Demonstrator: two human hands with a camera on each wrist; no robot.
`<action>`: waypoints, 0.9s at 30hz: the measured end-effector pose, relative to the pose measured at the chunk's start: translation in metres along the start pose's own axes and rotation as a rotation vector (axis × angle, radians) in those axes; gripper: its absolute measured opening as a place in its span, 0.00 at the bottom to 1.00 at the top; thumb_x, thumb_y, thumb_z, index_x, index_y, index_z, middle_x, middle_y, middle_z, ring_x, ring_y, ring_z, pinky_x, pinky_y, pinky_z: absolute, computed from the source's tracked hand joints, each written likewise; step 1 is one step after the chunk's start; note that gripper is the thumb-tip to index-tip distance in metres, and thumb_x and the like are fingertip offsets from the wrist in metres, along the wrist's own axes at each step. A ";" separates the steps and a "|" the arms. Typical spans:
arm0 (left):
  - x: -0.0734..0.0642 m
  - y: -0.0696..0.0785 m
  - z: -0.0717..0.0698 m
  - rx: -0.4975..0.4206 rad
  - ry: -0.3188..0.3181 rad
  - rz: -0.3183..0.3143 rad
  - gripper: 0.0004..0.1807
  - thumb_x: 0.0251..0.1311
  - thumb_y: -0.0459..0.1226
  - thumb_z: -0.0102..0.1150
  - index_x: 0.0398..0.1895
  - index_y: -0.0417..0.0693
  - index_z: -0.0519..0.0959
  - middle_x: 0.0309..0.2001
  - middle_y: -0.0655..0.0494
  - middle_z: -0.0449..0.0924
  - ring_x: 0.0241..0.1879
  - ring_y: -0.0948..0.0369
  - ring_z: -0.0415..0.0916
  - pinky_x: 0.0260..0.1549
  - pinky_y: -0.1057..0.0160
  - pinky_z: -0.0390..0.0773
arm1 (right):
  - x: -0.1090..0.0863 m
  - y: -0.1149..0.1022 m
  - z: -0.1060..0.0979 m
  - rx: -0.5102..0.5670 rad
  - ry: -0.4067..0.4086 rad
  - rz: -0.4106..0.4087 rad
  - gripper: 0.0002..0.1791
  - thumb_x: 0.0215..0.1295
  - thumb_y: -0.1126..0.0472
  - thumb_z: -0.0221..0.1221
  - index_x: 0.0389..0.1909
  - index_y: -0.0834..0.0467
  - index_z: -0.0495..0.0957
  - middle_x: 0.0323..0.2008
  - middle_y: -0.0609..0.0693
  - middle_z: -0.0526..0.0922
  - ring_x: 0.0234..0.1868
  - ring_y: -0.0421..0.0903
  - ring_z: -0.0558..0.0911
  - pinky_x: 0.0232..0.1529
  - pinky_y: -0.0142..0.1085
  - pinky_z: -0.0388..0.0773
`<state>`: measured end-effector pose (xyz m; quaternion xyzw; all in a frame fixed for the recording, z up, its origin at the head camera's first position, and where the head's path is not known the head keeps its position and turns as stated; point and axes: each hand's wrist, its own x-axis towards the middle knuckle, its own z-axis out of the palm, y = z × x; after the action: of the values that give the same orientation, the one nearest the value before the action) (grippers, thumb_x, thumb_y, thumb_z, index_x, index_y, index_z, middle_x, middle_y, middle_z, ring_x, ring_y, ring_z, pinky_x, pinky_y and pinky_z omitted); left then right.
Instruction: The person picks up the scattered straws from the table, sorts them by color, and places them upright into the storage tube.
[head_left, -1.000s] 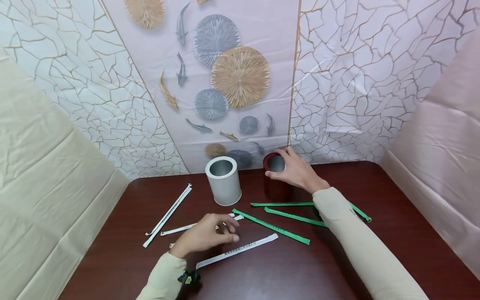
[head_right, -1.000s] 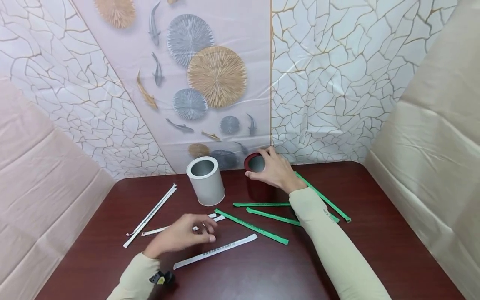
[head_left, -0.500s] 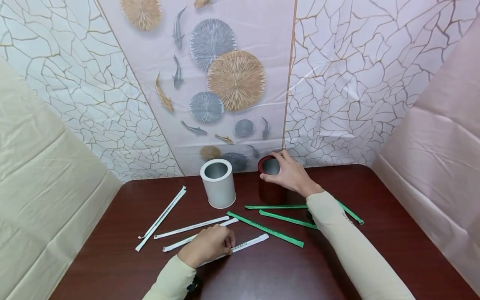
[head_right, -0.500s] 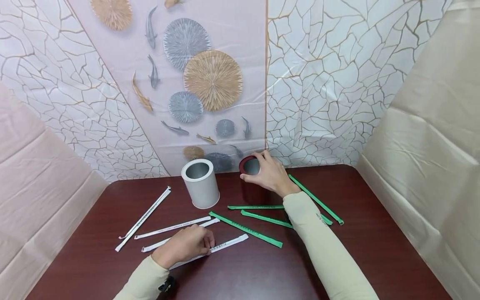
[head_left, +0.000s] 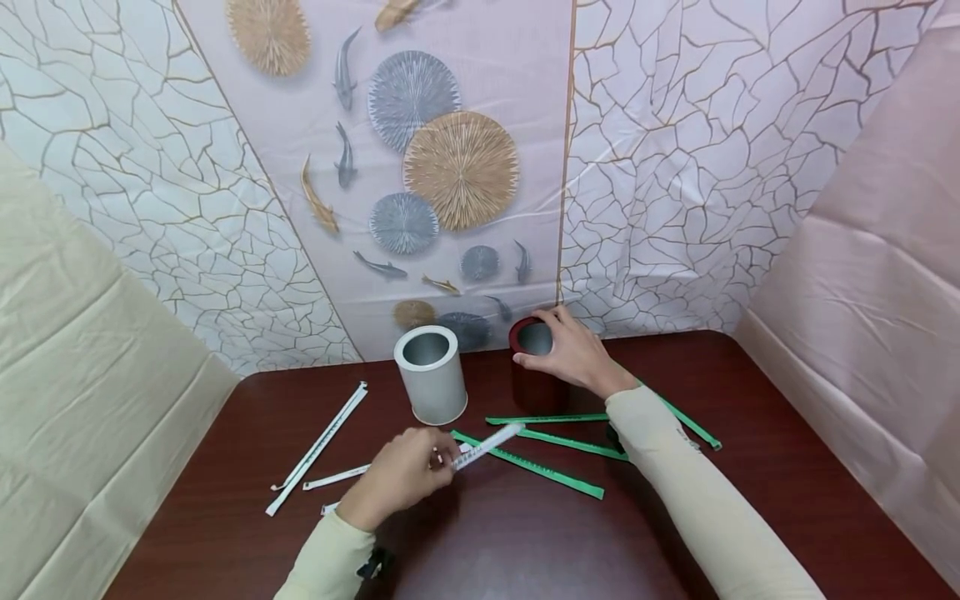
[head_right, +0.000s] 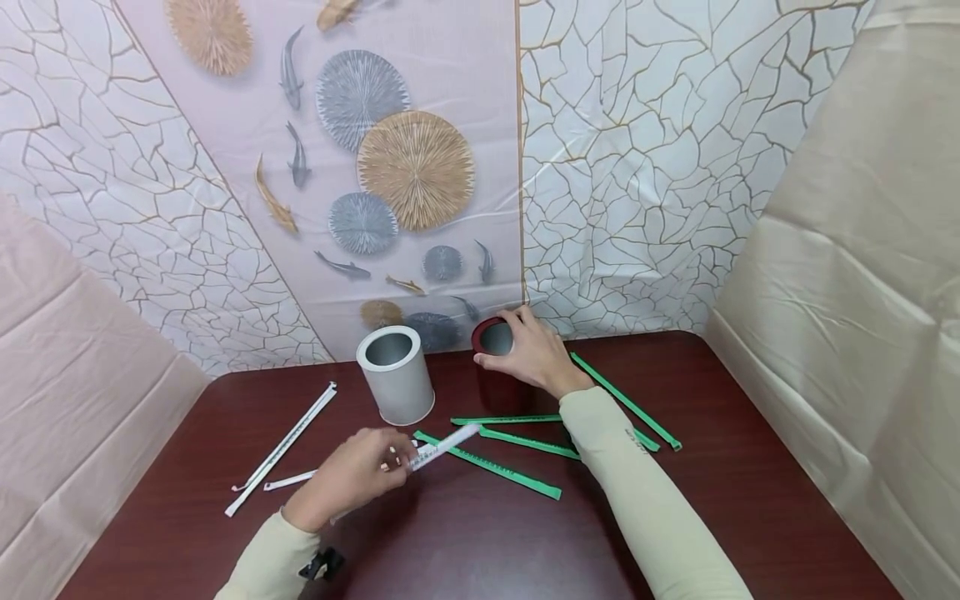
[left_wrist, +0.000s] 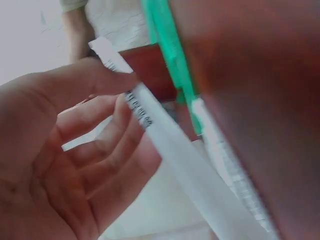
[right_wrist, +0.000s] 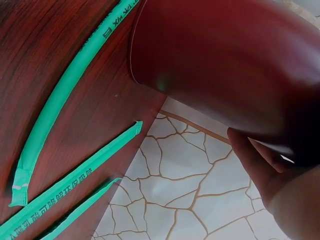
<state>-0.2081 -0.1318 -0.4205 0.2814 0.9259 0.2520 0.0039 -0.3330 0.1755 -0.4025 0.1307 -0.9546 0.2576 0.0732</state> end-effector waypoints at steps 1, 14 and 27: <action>0.003 0.002 -0.006 -0.011 0.043 -0.008 0.08 0.57 0.29 0.69 0.35 0.52 0.88 0.29 0.67 0.84 0.30 0.69 0.81 0.27 0.65 0.78 | 0.000 0.000 0.000 0.000 0.005 -0.002 0.53 0.61 0.27 0.66 0.81 0.50 0.63 0.78 0.62 0.61 0.68 0.69 0.73 0.63 0.67 0.71; 0.047 0.040 -0.068 -0.269 0.481 0.052 0.07 0.65 0.31 0.72 0.44 0.46 0.89 0.37 0.56 0.90 0.40 0.60 0.87 0.42 0.55 0.88 | 0.000 0.001 0.004 -0.030 0.039 -0.036 0.54 0.60 0.24 0.63 0.79 0.51 0.65 0.65 0.55 0.69 0.49 0.58 0.80 0.45 0.54 0.80; 0.086 0.067 -0.079 -0.484 0.690 0.155 0.09 0.67 0.34 0.71 0.48 0.44 0.89 0.42 0.53 0.90 0.41 0.60 0.88 0.41 0.57 0.88 | 0.001 0.002 0.004 -0.026 0.037 -0.025 0.56 0.59 0.21 0.61 0.80 0.52 0.64 0.64 0.55 0.70 0.50 0.58 0.80 0.48 0.55 0.80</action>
<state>-0.2577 -0.0754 -0.3081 0.2406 0.7633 0.5407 -0.2592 -0.3349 0.1750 -0.4069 0.1367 -0.9547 0.2464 0.0958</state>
